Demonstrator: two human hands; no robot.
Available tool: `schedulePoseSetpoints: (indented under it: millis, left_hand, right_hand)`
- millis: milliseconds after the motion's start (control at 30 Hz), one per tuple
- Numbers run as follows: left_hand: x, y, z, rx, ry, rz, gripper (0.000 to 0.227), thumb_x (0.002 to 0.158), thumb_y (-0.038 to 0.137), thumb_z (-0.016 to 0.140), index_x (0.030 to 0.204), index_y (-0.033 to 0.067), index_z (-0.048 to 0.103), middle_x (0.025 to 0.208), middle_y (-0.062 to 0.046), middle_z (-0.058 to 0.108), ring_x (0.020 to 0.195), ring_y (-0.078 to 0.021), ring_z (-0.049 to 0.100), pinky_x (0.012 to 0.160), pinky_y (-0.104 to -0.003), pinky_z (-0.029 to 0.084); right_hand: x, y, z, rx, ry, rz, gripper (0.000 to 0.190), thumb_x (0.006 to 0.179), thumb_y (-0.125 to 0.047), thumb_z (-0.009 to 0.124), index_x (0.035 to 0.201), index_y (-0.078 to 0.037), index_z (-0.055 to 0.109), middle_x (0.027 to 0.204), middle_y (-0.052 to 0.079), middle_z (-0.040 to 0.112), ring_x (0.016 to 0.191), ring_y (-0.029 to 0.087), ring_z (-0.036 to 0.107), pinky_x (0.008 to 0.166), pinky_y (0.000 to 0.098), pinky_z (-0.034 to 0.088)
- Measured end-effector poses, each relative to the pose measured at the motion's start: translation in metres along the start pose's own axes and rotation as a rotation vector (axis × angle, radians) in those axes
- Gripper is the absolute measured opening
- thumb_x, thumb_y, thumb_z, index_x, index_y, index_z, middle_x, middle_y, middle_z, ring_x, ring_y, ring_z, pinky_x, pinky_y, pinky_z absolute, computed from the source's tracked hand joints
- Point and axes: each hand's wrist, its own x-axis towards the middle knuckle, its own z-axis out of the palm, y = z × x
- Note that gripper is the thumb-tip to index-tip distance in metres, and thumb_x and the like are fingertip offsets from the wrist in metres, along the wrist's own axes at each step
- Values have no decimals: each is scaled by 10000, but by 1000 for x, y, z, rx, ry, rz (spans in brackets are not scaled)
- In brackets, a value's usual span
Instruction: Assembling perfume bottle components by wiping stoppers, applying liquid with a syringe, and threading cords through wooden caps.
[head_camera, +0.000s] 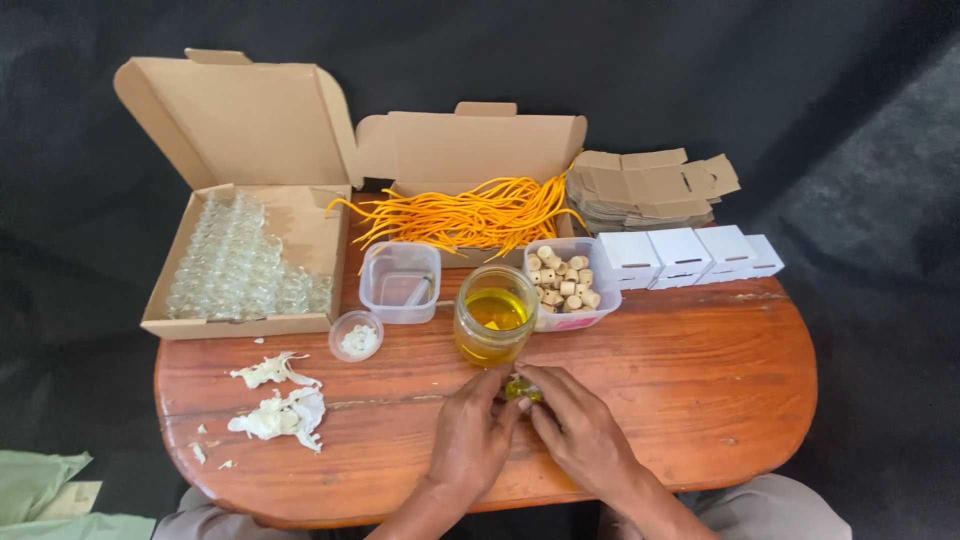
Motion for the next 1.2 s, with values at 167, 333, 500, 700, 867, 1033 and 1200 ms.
schedulePoseSetpoints:
  millis: [167, 333, 500, 700, 867, 1033, 1200]
  left_hand:
    - [2, -16, 7, 137, 33, 107, 288, 895, 169, 669, 1173, 99, 695, 1035, -122, 761, 954, -338, 691, 787, -461, 539]
    - [-2, -13, 0, 196, 20, 92, 183, 941, 176, 638, 1111, 159, 704, 1002, -86, 738, 959, -310, 650, 751, -451, 533]
    - [-3, -28, -4, 409, -26, 65, 104, 880, 98, 682, 942, 94, 598, 995, -100, 608, 833, -365, 620, 631, -508, 515]
    - [3, -32, -10, 487, 39, 69, 180, 945, 227, 723, 972, 105, 595, 851, -109, 665, 714, -339, 644, 548, -479, 522]
    - [1, -33, -10, 493, 59, 40, 375, 832, 218, 834, 1072, 108, 567, 838, -107, 689, 703, -340, 672, 573, -470, 529]
    - [-16, -33, -4, 657, 166, 208, 292, 895, 394, 753, 1007, 173, 597, 744, -46, 625, 595, -255, 623, 495, -430, 499]
    - [-36, -18, 18, 492, 14, 477, 380, 968, 514, 731, 831, 190, 586, 710, 7, 628, 590, -218, 634, 455, -402, 496]
  right_hand:
    - [6, -8, -13, -50, -27, -125, 408, 982, 4, 525, 1389, -14, 553, 1328, 179, 631, 1214, 309, 653, 1061, 389, 509]
    - [11, 8, -34, -240, 150, -182, 332, 932, -22, 622, 1261, -6, 664, 1212, 178, 715, 1108, 330, 693, 992, 444, 582]
    - [44, 25, -69, -300, 314, -93, 263, 937, 71, 607, 1165, -4, 714, 1088, 125, 759, 950, 196, 725, 871, 276, 618]
    - [95, 10, -83, -486, -42, 211, 229, 929, -64, 574, 1037, -46, 775, 1065, 106, 789, 907, 312, 725, 701, 439, 520]
    - [132, 9, -78, -723, -302, 368, 171, 936, -105, 566, 923, -98, 736, 859, 143, 730, 787, 345, 683, 643, 496, 505]
    - [152, 18, -71, -840, -492, 406, 150, 868, -168, 706, 993, -100, 753, 955, 167, 731, 888, 367, 695, 691, 495, 546]
    - [163, 20, -66, -887, -617, 541, 303, 859, -356, 755, 1069, -153, 671, 1171, 80, 715, 1056, 315, 666, 773, 465, 515]
